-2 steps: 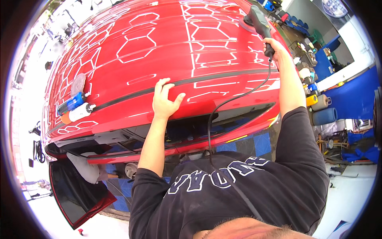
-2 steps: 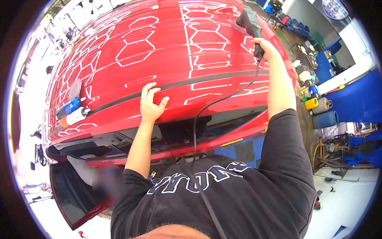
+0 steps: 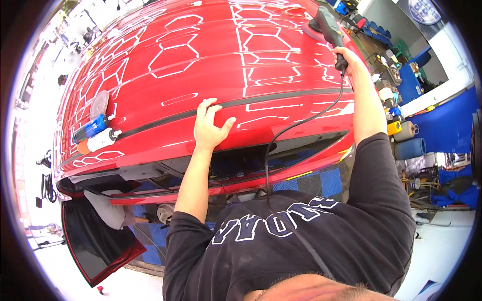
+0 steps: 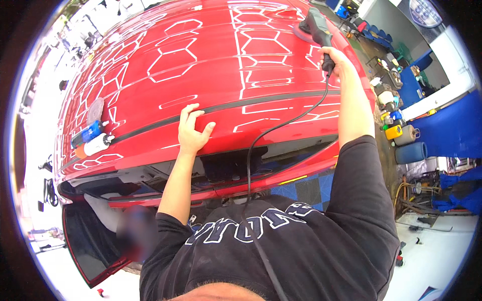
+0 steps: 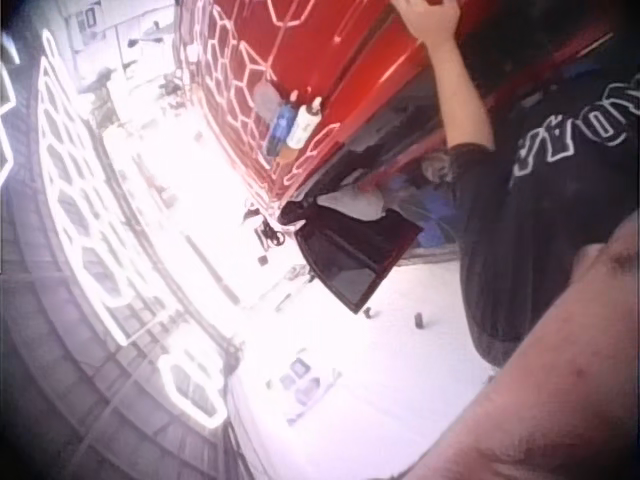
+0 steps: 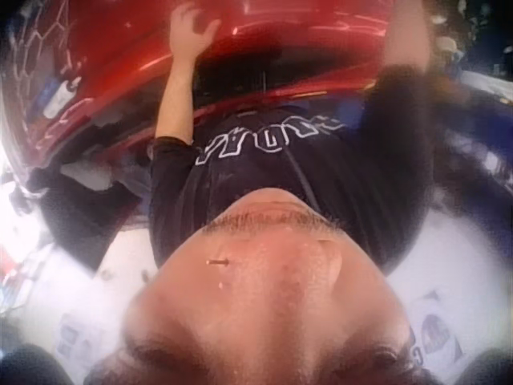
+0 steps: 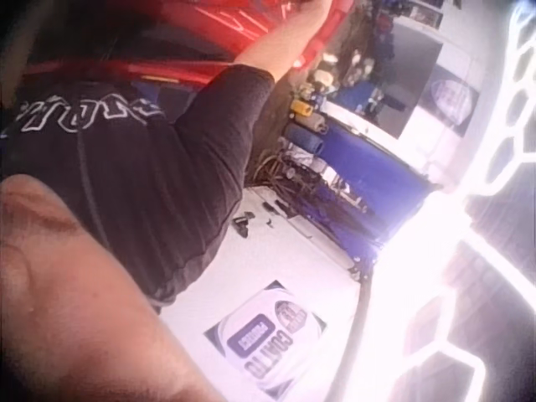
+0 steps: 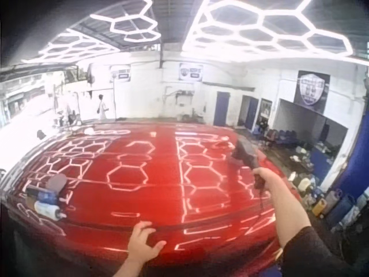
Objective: The person uses a rotary polisher to buff the red car's roof, moving the tool in overlapping passes across the surface. They occasionally pause to adjust the pad or reposition their hands while continuing to work on the same area.
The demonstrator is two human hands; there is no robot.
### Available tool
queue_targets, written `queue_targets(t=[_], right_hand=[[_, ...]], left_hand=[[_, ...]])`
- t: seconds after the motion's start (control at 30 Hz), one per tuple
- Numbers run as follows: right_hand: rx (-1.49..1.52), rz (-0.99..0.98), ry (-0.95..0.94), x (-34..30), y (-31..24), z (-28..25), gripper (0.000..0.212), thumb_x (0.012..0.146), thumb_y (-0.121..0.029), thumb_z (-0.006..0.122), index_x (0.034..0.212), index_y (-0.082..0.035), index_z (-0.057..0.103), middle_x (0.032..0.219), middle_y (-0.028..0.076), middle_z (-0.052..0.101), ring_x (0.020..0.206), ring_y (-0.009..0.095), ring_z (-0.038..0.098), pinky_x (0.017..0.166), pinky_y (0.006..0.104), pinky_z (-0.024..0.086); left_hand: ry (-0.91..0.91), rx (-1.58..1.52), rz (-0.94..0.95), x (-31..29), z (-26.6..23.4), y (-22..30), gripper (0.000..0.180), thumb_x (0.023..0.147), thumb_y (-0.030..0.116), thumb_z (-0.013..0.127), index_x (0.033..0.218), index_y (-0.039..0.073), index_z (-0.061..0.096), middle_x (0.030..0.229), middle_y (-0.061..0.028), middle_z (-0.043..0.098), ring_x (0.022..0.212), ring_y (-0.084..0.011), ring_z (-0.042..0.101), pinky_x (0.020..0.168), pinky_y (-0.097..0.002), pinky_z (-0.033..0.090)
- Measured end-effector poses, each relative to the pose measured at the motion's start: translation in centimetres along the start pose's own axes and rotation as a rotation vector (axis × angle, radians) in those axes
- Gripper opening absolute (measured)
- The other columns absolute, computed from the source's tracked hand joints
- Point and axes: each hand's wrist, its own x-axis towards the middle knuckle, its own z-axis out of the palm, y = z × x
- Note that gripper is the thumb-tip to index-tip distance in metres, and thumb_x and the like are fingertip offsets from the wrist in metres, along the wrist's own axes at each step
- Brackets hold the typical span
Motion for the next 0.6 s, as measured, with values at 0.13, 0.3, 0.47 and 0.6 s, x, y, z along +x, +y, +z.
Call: queue_targets(t=[0.13, 0.3, 0.47, 0.6], right_hand=[[-0.034, -0.026, -0.001, 3.4, -1.6, 0.4, 0.016, 0.088, -0.012, 0.074, 0.089, -0.005, 0.06, 0.069, 0.004, 0.063, 0.052, 0.016, 0.06, 0.055, 0.034, 0.059], [0.016, -0.078, 0.029, 6.0, -2.6, 2.4, 0.012, 0.087, -0.01, 0.07, 0.088, -0.004, 0.06, 0.067, 0.004, 0.061, 0.054, 0.016, 0.06, 0.057, 0.0367, 0.061], [-0.129, -0.052, -0.014, 5.1, -2.6, 1.5, 0.009, 0.083, -0.012, 0.067, 0.083, -0.007, 0.059, 0.064, 0.005, 0.059, 0.053, 0.018, 0.058, 0.055, 0.0352, 0.056], [-0.037, -0.083, 0.046, 4.2, -2.8, 0.9, 0.01, 0.085, -0.009, 0.067, 0.086, -0.004, 0.058, 0.067, 0.007, 0.059, 0.054, 0.019, 0.059, 0.054, 0.038, 0.057]], left_hand=[[0.0, -0.004, -0.005, 0.1, 0.2, 0.6, 0.054, 0.08, 0.046, 0.089, 0.108, 0.003, 0.071, 0.132, -0.0147, 0.063, 0.128, -0.0377, 0.06, 0.101, -0.0445, 0.056], [0.012, -0.012, 0.007, 1.3, 0.6, 0.8, 0.051, 0.079, 0.042, 0.09, 0.106, 0.002, 0.071, 0.131, -0.0154, 0.064, 0.127, -0.0387, 0.061, 0.102, -0.0448, 0.055], [0.014, -0.022, -0.02, 1.1, 0.0, 0.6, 0.048, 0.079, 0.036, 0.089, 0.105, 0.001, 0.07, 0.13, -0.0186, 0.064, 0.124, -0.0398, 0.061, 0.104, -0.0464, 0.053], [0.022, -0.031, 0.018, 1.5, 0.7, 0.8, 0.048, 0.078, 0.038, 0.09, 0.104, 0.002, 0.07, 0.129, -0.0177, 0.064, 0.127, -0.0405, 0.059, 0.108, -0.0482, 0.051]])
